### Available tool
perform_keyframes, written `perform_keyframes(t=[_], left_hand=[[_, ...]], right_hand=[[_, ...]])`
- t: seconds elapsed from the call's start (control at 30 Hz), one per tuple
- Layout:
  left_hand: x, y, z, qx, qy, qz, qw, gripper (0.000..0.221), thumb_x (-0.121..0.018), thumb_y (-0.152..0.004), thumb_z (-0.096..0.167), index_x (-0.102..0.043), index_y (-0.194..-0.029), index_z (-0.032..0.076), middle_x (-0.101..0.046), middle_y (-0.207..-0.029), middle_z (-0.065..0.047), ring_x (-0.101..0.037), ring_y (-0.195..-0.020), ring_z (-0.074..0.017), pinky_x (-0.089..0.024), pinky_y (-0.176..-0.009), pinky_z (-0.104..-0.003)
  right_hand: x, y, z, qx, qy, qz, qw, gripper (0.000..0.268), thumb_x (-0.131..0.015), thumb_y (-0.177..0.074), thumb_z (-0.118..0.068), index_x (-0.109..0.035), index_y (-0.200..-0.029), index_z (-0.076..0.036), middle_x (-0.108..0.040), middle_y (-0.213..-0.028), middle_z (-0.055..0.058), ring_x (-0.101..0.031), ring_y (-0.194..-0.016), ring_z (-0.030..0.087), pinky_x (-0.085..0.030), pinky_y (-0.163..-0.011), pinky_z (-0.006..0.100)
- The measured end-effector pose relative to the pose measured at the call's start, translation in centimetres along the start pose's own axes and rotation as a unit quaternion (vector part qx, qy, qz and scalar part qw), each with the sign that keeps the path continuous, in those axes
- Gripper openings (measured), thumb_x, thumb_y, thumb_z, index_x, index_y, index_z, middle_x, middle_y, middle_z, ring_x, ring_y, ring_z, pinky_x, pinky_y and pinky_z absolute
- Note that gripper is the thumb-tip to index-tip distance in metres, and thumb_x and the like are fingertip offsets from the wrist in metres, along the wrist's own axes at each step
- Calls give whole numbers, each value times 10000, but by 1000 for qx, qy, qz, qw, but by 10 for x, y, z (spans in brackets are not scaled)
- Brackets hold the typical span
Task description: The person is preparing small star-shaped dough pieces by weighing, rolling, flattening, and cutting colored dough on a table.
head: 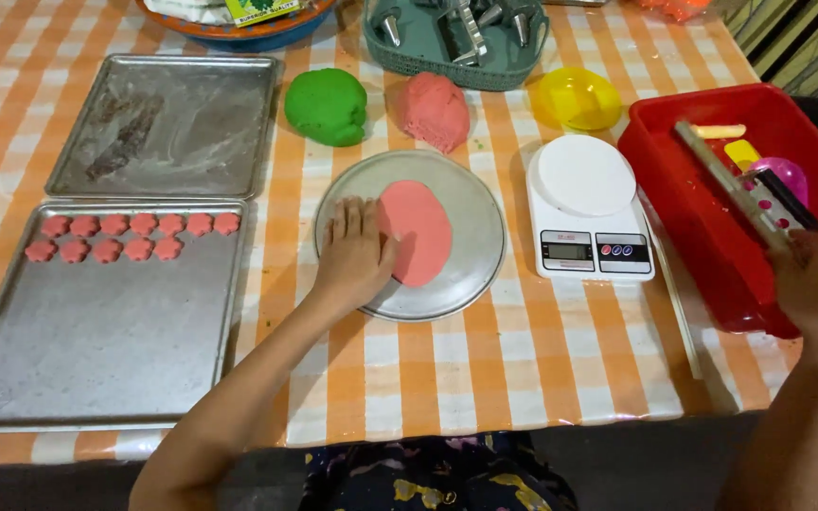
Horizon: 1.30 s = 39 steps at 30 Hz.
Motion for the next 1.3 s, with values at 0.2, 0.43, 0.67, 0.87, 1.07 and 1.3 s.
perform_keyframes(t=[0.2, 0.43, 0.67, 0.87, 1.07, 1.3], left_hand=[[3, 40, 1, -55, -109, 47, 991, 816, -267, -1048, 574, -95, -1630, 28, -86, -1682, -265, -24, -1559, -420, -58, -1227, -560], [-14, 73, -19, -53, -140, 6, 989, 929, -261, -1020, 694, -58, -1631, 24, -93, -1667, -287, -51, -1544, -448, -79, -1218, -578], [-12, 76, -19, -20, -121, -72, 990, 1131, -457, -928, 778, 63, -1634, 64, 25, -1695, -248, 31, -1561, -420, -124, -1221, -543], [-11, 80, -15, -32, -125, -66, 990, 1106, -581, -966, 663, 64, -1632, 60, 34, -1692, -251, 55, -1556, -428, -118, -1217, -537], [-20, 79, -21, -77, -178, 1, 981, 1123, -565, -941, 728, -12, -1641, 47, -90, -1670, -292, -61, -1541, -468, -231, -1178, -548], [-9, 84, -14, -76, -154, -7, 985, 1069, -565, -956, 671, -32, -1641, 47, -82, -1676, -278, -36, -1546, -458, -195, -1186, -555]], right_hand=[[-24, -3, -5, -28, -64, -136, 988, 355, -454, -1194, -164, -661, -1405, 31, -747, -1219, 263, -748, -1008, 438, -629, -690, 539], [2, -37, -54, 39, 229, -63, 971, 471, -348, -1338, -288, -725, -1068, -206, -773, -809, -50, -760, -603, 70, -590, -520, 178], [30, -147, -292, 241, -81, 46, 966, 324, -536, -1035, 13, -712, -1301, -39, -700, -1293, 199, -625, -1196, 372, -491, -949, 523], [-103, -264, -388, 333, 47, 194, 922, 489, -683, -789, -46, -776, -1216, -264, -753, -1171, 52, -658, -1116, 270, -459, -869, 464], [-98, -241, -406, 293, -119, 59, 947, 390, -560, -928, -5, -744, -1259, -99, -708, -1249, 160, -633, -1101, 392, -470, -857, 553], [-94, -227, -302, 295, -247, 58, 921, 484, -482, -790, 225, -774, -1033, -76, -687, -1250, 147, -549, -1281, 328, -355, -1124, 377]])
Point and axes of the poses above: each hand's wrist, its own y-axis away from the middle knuckle, its own x-axis out of the back of the hand, z = x × y, the point moved 7 cm from there along -y, towards the middle knuckle
